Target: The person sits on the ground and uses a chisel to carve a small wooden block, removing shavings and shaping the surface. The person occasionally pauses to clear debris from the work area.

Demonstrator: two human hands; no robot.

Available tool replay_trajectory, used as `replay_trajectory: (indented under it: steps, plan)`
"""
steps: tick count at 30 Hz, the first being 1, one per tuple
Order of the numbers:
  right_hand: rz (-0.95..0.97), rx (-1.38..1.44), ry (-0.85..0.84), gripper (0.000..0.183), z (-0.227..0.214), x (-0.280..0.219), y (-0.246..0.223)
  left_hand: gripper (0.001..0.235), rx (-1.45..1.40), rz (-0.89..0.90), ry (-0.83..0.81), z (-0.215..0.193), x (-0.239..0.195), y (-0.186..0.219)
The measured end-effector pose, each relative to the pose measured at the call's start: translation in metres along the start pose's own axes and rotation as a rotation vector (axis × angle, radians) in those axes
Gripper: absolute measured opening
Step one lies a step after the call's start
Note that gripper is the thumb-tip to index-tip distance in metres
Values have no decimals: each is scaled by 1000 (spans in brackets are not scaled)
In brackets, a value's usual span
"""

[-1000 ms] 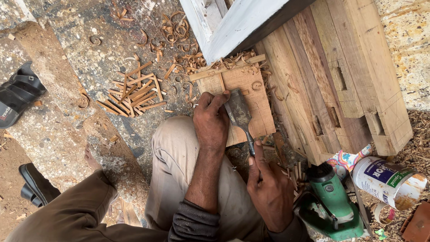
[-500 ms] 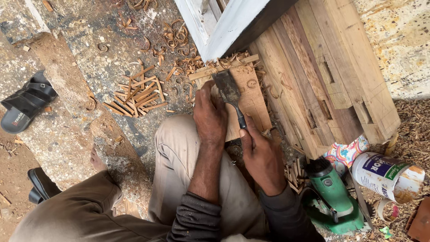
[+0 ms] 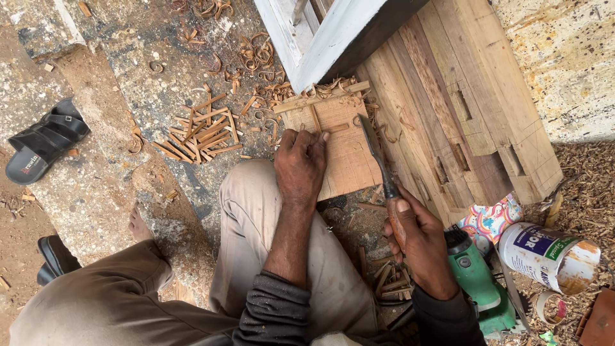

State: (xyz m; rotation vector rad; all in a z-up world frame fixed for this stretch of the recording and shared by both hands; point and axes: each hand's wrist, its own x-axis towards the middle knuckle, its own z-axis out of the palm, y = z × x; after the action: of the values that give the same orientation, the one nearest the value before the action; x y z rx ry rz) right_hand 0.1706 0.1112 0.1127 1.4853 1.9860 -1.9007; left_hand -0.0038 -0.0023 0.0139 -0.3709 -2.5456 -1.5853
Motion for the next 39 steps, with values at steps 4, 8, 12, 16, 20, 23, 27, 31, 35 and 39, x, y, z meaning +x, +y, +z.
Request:
replay_trajectory:
  steps: [4,8,12,16,20,23,27,31,35,39]
  plan:
    - [21,-73,12,53,-3,-3,5,22,48,4,-35,0,-1,-1]
    - [8,-175,8,55,-1,-4,3,23,102,11,-66,2,1,-2]
    - [-92,-221,-9,56,1,-7,3,19,159,49,-66,4,1,-3]
    - [-102,-245,-17,55,3,-8,4,18,202,14,-106,1,2,-2]
    - [-136,-299,3,53,2,-11,7,24,207,72,-68,-2,1,0]
    - [-363,-442,43,49,3,-13,6,29,223,-5,-128,-4,1,1]
    - [-431,-606,92,47,5,-17,5,42,199,-15,-149,-6,2,-1]
    - [-523,-695,89,44,8,-21,4,46,178,-6,-136,-5,0,-3]
    - [-666,-739,100,42,14,-21,4,48,198,12,-114,-3,1,-5]
    - [-459,-864,104,44,22,-20,3,47,214,29,-107,-1,1,-7]
